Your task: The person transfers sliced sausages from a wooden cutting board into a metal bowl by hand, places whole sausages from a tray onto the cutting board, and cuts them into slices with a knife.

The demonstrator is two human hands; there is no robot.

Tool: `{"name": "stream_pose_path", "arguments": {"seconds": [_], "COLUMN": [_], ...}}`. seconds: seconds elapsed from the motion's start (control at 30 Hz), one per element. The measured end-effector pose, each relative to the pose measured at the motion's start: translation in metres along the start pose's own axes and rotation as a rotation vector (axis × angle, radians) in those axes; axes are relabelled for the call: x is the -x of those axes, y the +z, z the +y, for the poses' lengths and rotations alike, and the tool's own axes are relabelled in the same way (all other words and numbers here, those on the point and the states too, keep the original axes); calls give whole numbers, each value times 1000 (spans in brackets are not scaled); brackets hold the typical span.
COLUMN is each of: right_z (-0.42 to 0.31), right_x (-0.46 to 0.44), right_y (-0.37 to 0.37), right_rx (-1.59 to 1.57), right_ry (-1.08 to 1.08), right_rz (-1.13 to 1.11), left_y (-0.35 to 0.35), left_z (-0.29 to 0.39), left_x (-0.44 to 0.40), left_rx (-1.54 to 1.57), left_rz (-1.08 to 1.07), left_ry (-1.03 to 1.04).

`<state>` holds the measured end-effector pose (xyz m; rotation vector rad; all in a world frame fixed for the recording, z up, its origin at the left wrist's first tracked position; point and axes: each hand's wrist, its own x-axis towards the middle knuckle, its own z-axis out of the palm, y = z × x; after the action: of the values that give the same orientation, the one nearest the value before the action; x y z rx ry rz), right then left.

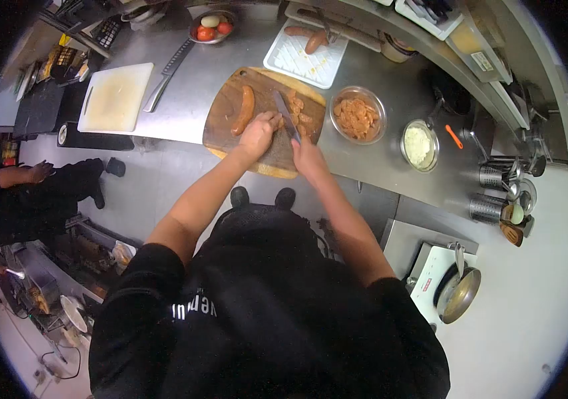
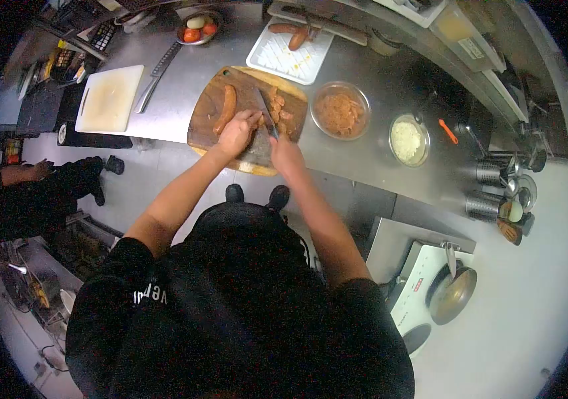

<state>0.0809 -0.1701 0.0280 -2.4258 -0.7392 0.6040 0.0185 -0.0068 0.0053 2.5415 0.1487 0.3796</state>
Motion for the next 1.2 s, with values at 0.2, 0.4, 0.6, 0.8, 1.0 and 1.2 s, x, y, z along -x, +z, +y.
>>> {"name": "stream_pose_path", "arguments": {"seconds": [0.2,0.4,0.6,0.8,1.0,1.2], "right_z": [8,13,-2,-11,-6,11], "right_x": [20,19,25,31,-9,34], "right_y": [17,-8,-15,-21,16,12], "right_rx": [-10,-28,-6,26,-2,-20], "right_ry": [10,75,49,66,-25,70], "right_rz": [15,12,-34,-65,7,4], "left_y": [-2,6,1,-5,-5,-2], "left_z": [3,-6,-4,-1,-2,1], "left_x": [2,6,8,7,7,9], "left_rx": [54,11,-8,-36,-36,61], "left_rz": [46,60,31,23,-24,52], "left_ry": [-21,-30,-29,14,-28,-80]}}
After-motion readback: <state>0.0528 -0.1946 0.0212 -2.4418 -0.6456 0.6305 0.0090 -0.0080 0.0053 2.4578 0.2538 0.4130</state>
